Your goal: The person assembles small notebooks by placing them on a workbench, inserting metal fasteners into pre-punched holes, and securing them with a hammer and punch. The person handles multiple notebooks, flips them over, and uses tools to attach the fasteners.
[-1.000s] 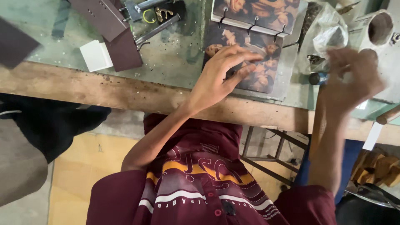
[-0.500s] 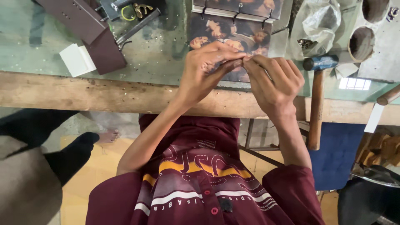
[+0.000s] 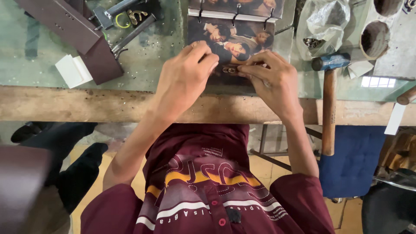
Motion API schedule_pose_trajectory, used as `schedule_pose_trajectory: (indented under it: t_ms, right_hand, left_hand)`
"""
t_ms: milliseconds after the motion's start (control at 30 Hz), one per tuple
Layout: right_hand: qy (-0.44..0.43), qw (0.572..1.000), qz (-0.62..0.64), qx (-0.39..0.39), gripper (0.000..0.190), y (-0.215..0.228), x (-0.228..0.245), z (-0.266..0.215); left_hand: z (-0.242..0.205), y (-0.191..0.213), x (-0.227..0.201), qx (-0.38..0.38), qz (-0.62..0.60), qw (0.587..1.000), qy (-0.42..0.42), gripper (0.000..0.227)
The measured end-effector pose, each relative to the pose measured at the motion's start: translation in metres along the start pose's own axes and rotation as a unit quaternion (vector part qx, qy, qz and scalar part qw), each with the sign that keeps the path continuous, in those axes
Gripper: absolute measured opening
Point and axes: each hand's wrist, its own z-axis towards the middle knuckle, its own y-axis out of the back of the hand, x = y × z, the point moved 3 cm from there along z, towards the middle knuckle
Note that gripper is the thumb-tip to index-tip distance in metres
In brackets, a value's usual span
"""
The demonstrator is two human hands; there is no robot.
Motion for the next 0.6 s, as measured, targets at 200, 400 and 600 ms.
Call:
schedule_pose_trajectory:
  t_ms: [200, 400, 600]
  right_hand:
    - [-0.022, 0.998, 0.004, -0.058, 0.034, -0.012, -0.001, -0.009]
    - [-0.097, 0.989, 0.072, -0.080, 0.029, -0.014, -0.012, -0.018]
    - [-0.095, 0.991, 0.073, -0.063, 0.024, -0.014, -0.012, -0.016]
  left_hand:
    - [-0.001, -0.004, 0.001, 0.021, -0.068, 0.997, -0.008, 0.007]
    - [-0.001, -0.007, 0.001, 0.014, -0.080, 0.997, -0.009, 0.006]
    - [-0.003, -0.006, 0.002, 0.034, -0.052, 0.998, -0.032, 0.010]
